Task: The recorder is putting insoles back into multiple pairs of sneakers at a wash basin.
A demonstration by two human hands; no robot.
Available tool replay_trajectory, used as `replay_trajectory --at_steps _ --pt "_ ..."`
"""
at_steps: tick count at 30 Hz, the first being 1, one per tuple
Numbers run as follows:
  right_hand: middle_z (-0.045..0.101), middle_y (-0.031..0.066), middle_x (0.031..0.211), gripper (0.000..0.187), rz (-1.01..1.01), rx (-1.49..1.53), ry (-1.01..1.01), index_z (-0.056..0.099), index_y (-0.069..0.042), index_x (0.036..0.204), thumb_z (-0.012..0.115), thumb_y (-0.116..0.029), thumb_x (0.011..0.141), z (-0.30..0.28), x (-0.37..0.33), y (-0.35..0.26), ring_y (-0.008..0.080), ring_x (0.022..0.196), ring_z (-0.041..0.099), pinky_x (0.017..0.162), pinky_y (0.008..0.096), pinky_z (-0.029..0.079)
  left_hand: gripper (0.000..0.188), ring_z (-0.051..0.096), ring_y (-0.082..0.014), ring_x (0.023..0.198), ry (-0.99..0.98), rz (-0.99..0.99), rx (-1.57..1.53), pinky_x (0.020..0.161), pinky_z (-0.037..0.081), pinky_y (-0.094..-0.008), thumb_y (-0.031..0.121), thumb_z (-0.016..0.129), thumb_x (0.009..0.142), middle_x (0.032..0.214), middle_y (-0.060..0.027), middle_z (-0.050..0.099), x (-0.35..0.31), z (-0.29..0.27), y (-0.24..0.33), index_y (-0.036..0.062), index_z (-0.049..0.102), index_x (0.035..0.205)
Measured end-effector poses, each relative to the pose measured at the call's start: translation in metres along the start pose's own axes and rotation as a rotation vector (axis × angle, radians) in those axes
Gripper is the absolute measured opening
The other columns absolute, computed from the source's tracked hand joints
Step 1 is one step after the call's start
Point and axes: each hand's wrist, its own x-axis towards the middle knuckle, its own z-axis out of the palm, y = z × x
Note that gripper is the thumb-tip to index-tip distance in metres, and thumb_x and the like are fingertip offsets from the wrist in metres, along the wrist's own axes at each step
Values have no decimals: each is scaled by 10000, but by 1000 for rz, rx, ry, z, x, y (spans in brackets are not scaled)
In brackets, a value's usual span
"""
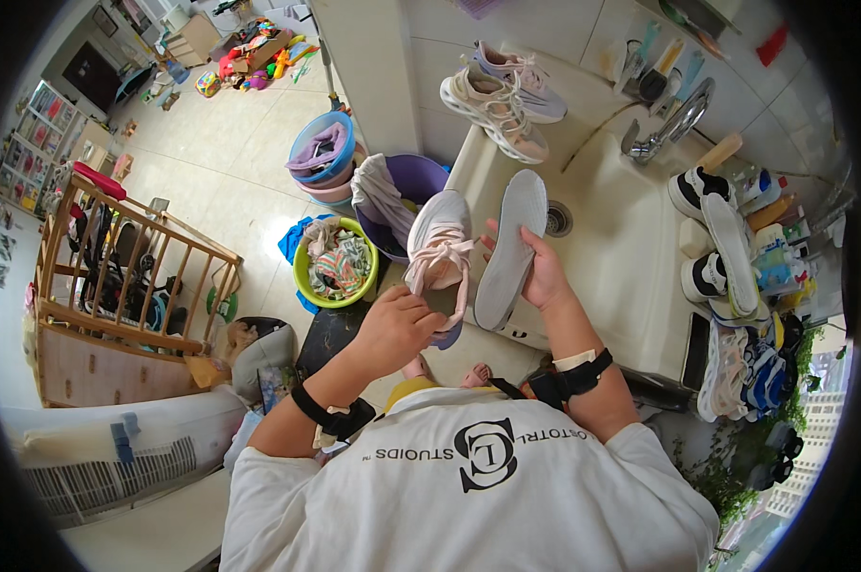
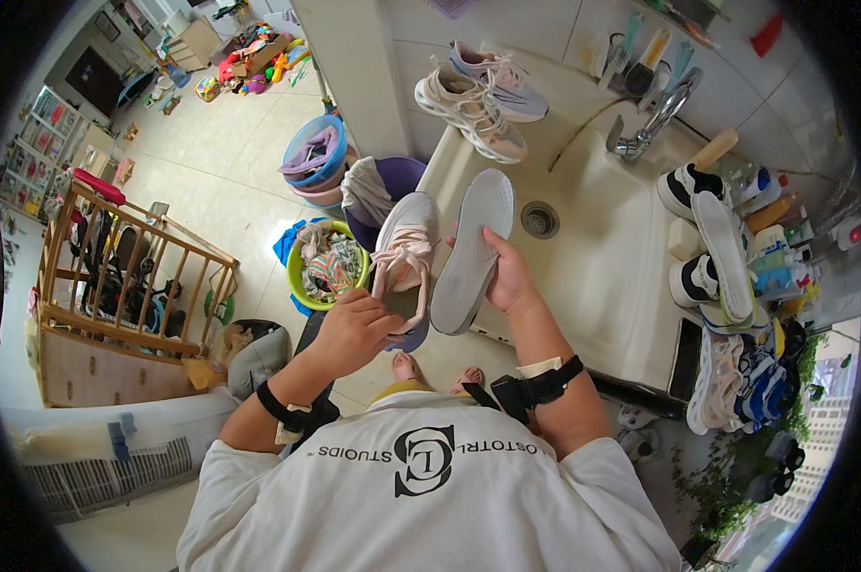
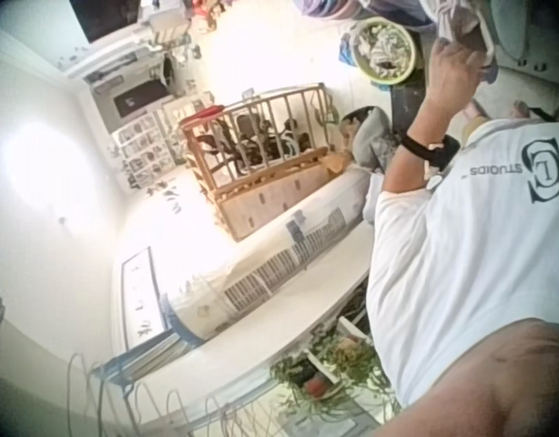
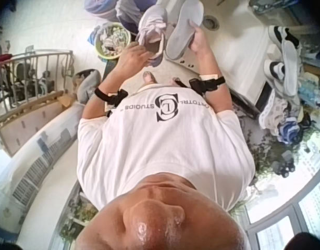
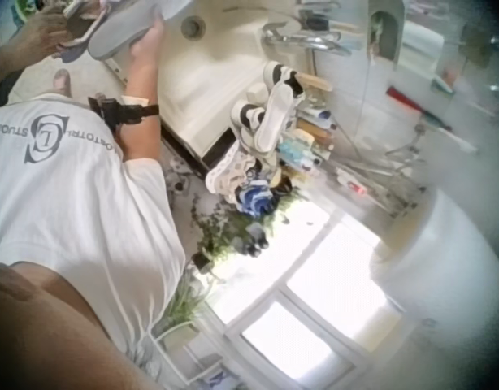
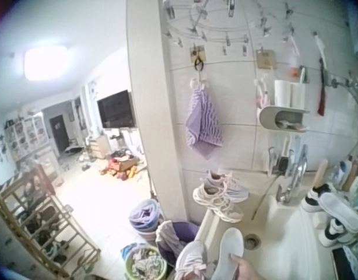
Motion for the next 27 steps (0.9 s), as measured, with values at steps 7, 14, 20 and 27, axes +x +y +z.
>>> replay_trajectory --at_steps 7,14,20,27 --pt "520 116 1185 444 -3 -35 -77 374 -4 1251 393 -271 897 12 -14 -12 263 1072 501 868 399 432 288 542 -179 662 100 -35 -8 609 418 -307 132 678 546 672 -8 554 17 19 6 88 593 817" --pt "540 163 1139 430 9 -45 -68 411 26 1210 400 -269 898 15 -30 -18 266 1003 546 858 393 444 282 553 -206 697 54 -110 -96 613 438 -326 163 666 623 711 -40 571 37 26 12 82 592 882" --pt "562 176 1092 392 20 -189 -4 430 46 1176 403 -233 901 42 -40 -21 259 932 580 831 375 470 195 584 -240 720 170 -205 -351 636 463 -324 127 613 737 784 -94 605 42 0 1 39 593 910" --pt "565 120 1066 385 -112 -247 32 473 49 1129 517 -233 870 73 -35 -10 202 943 564 834 334 448 195 469 -30 600 178 -618 -1059 531 405 -200 150 663 784 661 8 542 61 -4 -5 -16 563 808"
